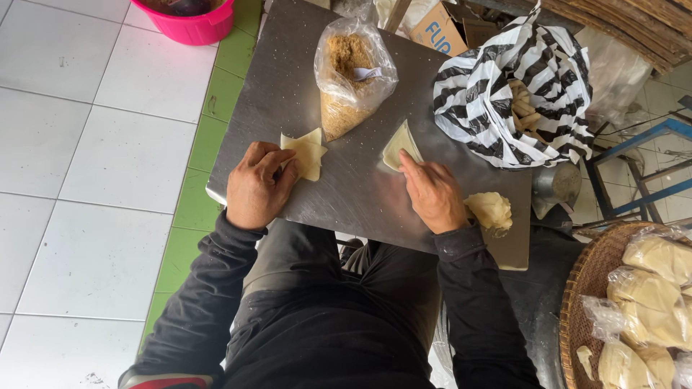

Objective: The person folds triangular pastry sheets into cones, scoops a grainy filling into them with a spoon, and seals the edges by hand. Completed units are placed into a woven basket nearby.

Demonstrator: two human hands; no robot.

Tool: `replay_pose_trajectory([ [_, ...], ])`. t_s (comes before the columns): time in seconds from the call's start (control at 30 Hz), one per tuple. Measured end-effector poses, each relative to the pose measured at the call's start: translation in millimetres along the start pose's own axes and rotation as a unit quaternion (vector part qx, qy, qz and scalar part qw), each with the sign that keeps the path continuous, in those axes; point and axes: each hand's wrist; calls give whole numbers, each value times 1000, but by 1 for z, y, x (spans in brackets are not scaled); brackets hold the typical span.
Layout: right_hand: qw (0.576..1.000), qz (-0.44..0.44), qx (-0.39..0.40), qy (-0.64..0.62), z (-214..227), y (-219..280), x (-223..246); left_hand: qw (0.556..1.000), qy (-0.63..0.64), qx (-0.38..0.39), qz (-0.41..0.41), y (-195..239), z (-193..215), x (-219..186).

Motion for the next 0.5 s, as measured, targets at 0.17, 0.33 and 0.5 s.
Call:
replay_pose_trajectory([
  [0.17,1000,3,-3,-7,1,3,2,1000,9,2,-2,1,-2,2],
  [0.33,1000,21,-3,0,3,2,2,1000,18,3,-5,0,-1,2],
  [0.5,1000,12,-1,0,-1,10,-1,1000,25,-1,-9,5,0,2],
])
Point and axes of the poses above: each hand's wrist, its own y-axis away from the middle knuckle, its own z-axis out of the back of the hand, x = y × z, and after that the axes turned 9 degrees about -z, right-handed
